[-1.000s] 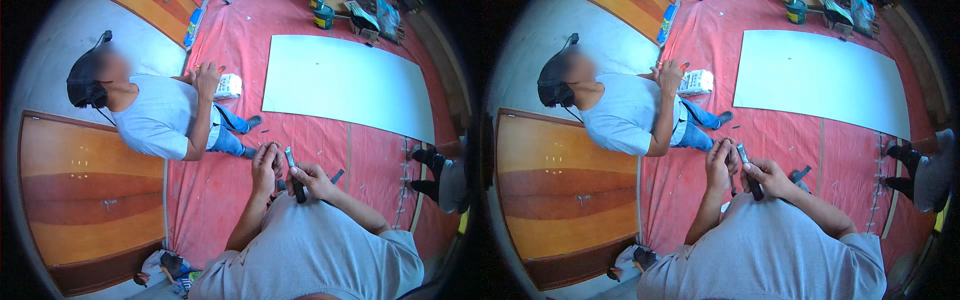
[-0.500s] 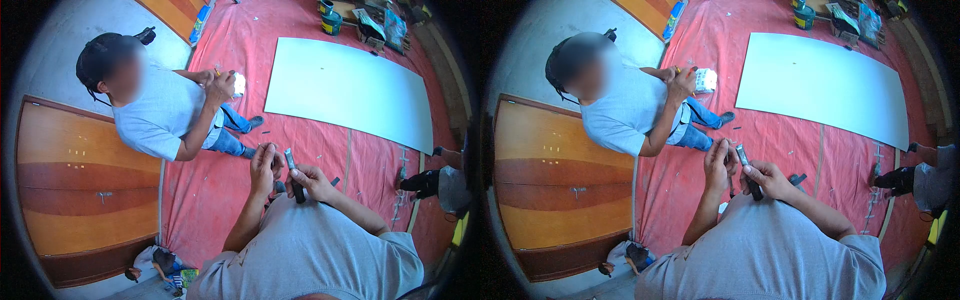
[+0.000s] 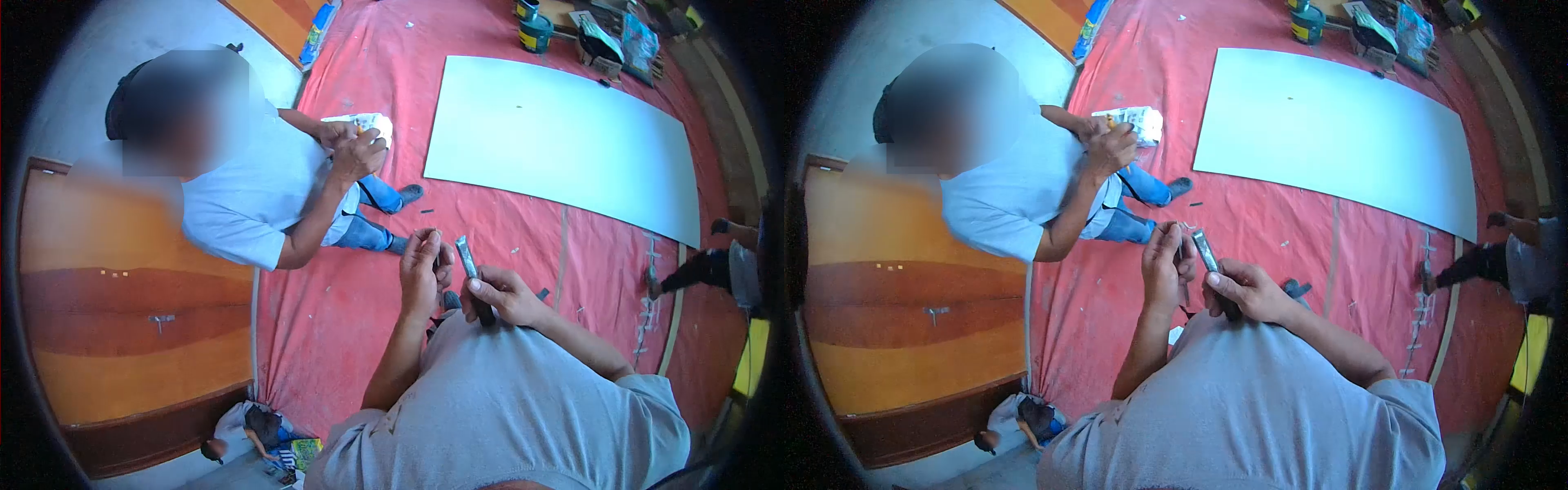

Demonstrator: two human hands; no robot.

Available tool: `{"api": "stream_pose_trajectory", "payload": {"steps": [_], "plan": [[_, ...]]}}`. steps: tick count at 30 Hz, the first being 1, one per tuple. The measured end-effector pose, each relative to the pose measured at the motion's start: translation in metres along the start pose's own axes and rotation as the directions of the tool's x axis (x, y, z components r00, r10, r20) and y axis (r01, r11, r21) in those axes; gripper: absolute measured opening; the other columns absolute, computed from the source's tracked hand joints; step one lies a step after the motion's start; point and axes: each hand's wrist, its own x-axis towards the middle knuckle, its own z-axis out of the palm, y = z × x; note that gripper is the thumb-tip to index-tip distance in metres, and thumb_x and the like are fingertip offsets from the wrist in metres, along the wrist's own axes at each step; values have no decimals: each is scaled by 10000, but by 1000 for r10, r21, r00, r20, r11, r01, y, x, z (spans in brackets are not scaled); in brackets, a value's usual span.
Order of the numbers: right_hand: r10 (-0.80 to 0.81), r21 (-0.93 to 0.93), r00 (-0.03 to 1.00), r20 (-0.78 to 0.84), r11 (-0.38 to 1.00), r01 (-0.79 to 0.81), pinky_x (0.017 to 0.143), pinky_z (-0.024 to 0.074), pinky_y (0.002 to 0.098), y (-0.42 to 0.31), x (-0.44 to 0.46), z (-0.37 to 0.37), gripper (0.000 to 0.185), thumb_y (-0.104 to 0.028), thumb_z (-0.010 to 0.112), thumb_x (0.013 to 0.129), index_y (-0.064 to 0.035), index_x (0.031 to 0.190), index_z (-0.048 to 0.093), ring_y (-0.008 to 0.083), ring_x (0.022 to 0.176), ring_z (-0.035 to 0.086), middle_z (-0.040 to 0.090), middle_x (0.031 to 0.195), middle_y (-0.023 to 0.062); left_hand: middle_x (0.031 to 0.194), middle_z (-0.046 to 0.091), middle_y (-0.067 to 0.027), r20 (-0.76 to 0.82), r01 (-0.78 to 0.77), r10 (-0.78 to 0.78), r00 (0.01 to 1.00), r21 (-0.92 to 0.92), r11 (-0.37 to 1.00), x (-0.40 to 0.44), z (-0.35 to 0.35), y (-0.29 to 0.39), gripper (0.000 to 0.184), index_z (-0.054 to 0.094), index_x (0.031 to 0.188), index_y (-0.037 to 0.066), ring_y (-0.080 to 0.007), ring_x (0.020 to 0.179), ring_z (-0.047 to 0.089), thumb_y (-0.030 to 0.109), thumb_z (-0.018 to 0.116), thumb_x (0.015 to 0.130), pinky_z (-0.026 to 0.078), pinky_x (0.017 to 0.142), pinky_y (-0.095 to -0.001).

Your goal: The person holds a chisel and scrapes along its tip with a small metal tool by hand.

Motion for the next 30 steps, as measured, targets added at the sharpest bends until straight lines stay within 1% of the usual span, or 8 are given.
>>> {"api": "stream_pose_trajectory", "payload": {"steps": [6, 8, 9, 15, 19, 21, 24, 30], "plan": [[-27, 8, 1000, -8, 1000, 27, 699, 548, 316, 5, -2, -2, 397, -396, 552, 1127, -21, 1033, 639, 148, 778, 682, 681, 864, 55, 879, 643, -8, 39, 13, -10, 999, -92, 996, 0, 3, 1, 162, 615, 1187, 111, -44, 530, 451, 253, 584, 1114, 284, 418, -222], [15, 67, 1000, -25, 998, -13, 706, 554, 316, 6, -2, 0, 401, -397, 547, 1129, -17, 1031, 632, 146, 779, 682, 679, 876, 57, 903, 647, -10, 33, -42, 44, 998, -62, 997, 0, 5, 2, 176, 629, 1209, 86, -50, 553, 478, 226, 584, 1113, 299, 418, -220], [4, 44, 1000, -21, 999, -3, 708, 563, 319, 8, -1, -1, 420, -403, 522, 1137, -10, 1037, 628, 147, 772, 686, 677, 885, 61, 928, 651, -13, 46, -47, 51, 998, -78, 996, 0, 4, 1, 186, 630, 1232, 64, -54, 575, 500, 198, 575, 1115, 320, 416, -219], [4, 58, 999, -43, 998, -1, 678, 563, 321, 12, 1, 2, 444, -415, 472, 1151, -14, 1047, 633, 152, 730, 683, 676, 867, 64, 947, 654, -20, 86, -37, 47, 995, -112, 993, -3, 10, 6, 177, 632, 1232, 57, -51, 596, 509, 170, 550, 1123, 339, 416, -210], [4, 63, 997, -72, 998, 1, 655, 557, 312, 9, -1, 5, 459, -429, 473, 1148, -23, 1018, 642, 150, 712, 695, 690, 858, 63, 908, 649, -12, 85, -33, 41, 996, -85, 996, -4, 15, 5, 184, 633, 1236, 51, -44, 601, 511, 172, 554, 1121, 337, 415, -202], [-3, 84, 998, -63, 996, 9, 655, 563, 305, 13, 0, 2, 455, -424, 471, 1151, -25, 1019, 647, 143, 705, 695, 685, 848, 60, 846, 635, 2, 76, -56, 54, 996, 12, 998, -4, 19, 5, 194, 633, 1243, 45, -32, 601, 514, 176, 559, 1119, 337, 413, -195], [36, 109, 996, -80, 994, -27, 664, 569, 306, 10, -2, 4, 447, -421, 468, 1152, -28, 1028, 642, 144, 713, 697, 683, 851, 59, 795, 614, 16, 92, -88, 82, 992, 60, 994, -4, 23, 4, 202, 639, 1247, 42, -24, 603, 519, 178, 564, 1118, 339, 414, -193], [13, 129, 998, -68, 992, -4, 677, 577, 319, 9, -3, 5, 449, -432, 470, 1148, -23, 1048, 627, 156, 724, 700, 679, 858, 69, 794, 607, 18, 101, -131, 120, 988, 107, 986, -8, 28, 3, 221, 648, 1266, 30, -19, 606, 520, 168, 558, 1119, 345, 418, -191]]}}
